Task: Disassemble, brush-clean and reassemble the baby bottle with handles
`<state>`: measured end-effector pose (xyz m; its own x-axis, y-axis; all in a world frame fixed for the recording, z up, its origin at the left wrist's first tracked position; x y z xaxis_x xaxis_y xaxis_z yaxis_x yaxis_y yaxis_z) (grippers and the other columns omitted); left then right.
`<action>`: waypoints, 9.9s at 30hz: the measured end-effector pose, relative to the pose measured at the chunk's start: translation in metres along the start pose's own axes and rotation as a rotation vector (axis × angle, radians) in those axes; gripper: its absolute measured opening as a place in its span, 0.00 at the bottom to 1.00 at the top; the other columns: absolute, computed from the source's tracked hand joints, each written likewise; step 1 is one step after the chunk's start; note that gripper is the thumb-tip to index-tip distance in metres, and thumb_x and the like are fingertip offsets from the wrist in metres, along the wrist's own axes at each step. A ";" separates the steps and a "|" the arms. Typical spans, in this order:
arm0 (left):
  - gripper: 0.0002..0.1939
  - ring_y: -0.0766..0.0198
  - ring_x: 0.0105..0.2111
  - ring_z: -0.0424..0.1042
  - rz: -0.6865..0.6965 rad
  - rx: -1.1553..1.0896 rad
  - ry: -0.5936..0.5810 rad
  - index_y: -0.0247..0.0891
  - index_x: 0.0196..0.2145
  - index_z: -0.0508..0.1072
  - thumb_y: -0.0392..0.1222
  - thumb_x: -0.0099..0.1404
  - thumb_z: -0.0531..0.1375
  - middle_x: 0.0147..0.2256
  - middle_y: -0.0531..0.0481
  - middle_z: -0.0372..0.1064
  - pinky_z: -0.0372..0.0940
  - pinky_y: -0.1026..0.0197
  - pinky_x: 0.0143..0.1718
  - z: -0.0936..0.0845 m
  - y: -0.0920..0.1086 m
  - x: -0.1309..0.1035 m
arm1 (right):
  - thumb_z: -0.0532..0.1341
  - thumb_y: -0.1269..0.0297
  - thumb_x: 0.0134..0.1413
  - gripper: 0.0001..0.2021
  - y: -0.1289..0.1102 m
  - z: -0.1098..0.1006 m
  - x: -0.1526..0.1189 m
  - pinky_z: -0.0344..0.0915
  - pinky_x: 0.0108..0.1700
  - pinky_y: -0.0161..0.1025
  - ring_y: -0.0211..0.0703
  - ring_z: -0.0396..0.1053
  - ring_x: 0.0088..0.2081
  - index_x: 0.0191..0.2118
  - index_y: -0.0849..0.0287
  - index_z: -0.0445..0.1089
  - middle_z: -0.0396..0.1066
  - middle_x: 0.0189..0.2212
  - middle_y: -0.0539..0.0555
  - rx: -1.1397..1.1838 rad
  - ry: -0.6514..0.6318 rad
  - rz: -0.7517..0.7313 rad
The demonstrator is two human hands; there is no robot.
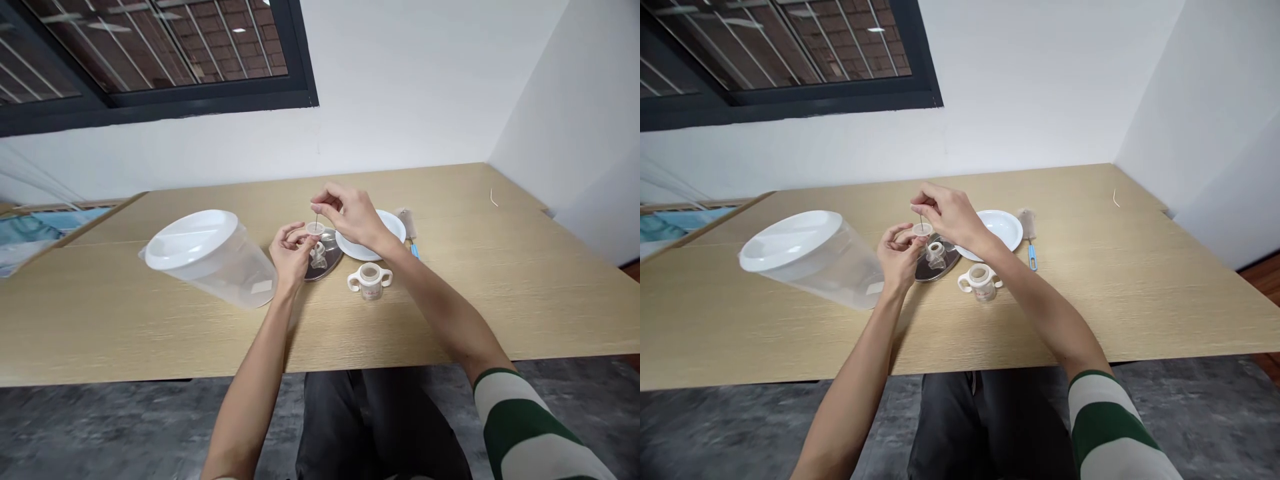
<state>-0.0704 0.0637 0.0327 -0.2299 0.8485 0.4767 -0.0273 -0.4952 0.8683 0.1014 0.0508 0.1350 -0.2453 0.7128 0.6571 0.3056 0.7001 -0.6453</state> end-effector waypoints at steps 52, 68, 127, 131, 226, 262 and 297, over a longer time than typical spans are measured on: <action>0.24 0.68 0.25 0.73 -0.024 -0.129 -0.063 0.39 0.35 0.71 0.45 0.45 0.78 0.25 0.54 0.75 0.66 0.66 0.31 0.005 0.007 -0.001 | 0.53 0.63 0.72 0.08 -0.012 -0.017 -0.001 0.73 0.51 0.44 0.39 0.72 0.44 0.49 0.55 0.67 0.70 0.44 0.52 0.007 0.371 -0.282; 0.23 0.69 0.24 0.65 -0.025 -0.046 -0.036 0.39 0.34 0.71 0.39 0.42 0.76 0.25 0.55 0.74 0.62 0.64 0.31 0.005 0.010 -0.001 | 0.59 0.54 0.69 0.09 -0.023 -0.055 0.004 0.76 0.44 0.38 0.35 0.72 0.37 0.46 0.52 0.66 0.69 0.41 0.50 0.146 0.614 -0.356; 0.28 0.57 0.34 0.81 -0.049 -0.106 -0.074 0.38 0.40 0.71 0.55 0.50 0.77 0.31 0.47 0.80 0.70 0.61 0.36 0.002 0.007 -0.001 | 0.64 0.63 0.59 0.07 0.024 0.021 -0.004 0.73 0.47 0.40 0.40 0.78 0.40 0.42 0.58 0.74 0.79 0.38 0.53 0.137 0.144 0.029; 0.28 0.56 0.37 0.81 -0.057 -0.097 -0.204 0.38 0.42 0.73 0.52 0.49 0.77 0.32 0.46 0.80 0.71 0.59 0.40 0.006 0.012 -0.003 | 0.64 0.62 0.60 0.06 0.024 0.012 -0.001 0.73 0.47 0.40 0.39 0.76 0.39 0.40 0.57 0.73 0.78 0.39 0.53 0.178 0.264 0.013; 0.16 0.65 0.28 0.70 0.172 0.240 0.095 0.40 0.35 0.72 0.42 0.51 0.72 0.30 0.53 0.73 0.65 0.62 0.33 0.003 0.012 -0.007 | 0.59 0.64 0.66 0.06 -0.018 -0.005 -0.008 0.74 0.52 0.46 0.42 0.74 0.43 0.42 0.52 0.74 0.76 0.39 0.50 0.011 0.357 -0.208; 0.23 0.63 0.29 0.78 0.053 0.002 0.015 0.40 0.38 0.70 0.48 0.50 0.75 0.30 0.49 0.79 0.69 0.62 0.33 0.002 0.020 -0.005 | 0.62 0.68 0.64 0.06 0.019 0.033 -0.010 0.71 0.48 0.40 0.41 0.76 0.42 0.39 0.54 0.77 0.80 0.38 0.51 -0.082 0.182 -0.191; 0.21 0.55 0.36 0.82 0.051 -0.051 -0.227 0.39 0.40 0.69 0.47 0.56 0.74 0.31 0.47 0.81 0.71 0.57 0.41 0.009 0.024 -0.013 | 0.59 0.48 0.67 0.14 0.008 -0.026 0.005 0.77 0.51 0.44 0.40 0.76 0.46 0.48 0.50 0.71 0.74 0.42 0.50 0.225 0.462 -0.216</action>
<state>-0.0596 0.0420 0.0489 -0.0081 0.8394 0.5434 -0.0721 -0.5425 0.8369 0.1260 0.0591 0.1435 0.1640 0.4949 0.8533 0.0769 0.8560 -0.5112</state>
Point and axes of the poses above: each hand's wrist, its own x-axis towards the middle knuckle, its own z-axis out of the palm, y = z × x, the point moved 1 cm from there along x, towards the middle knuckle
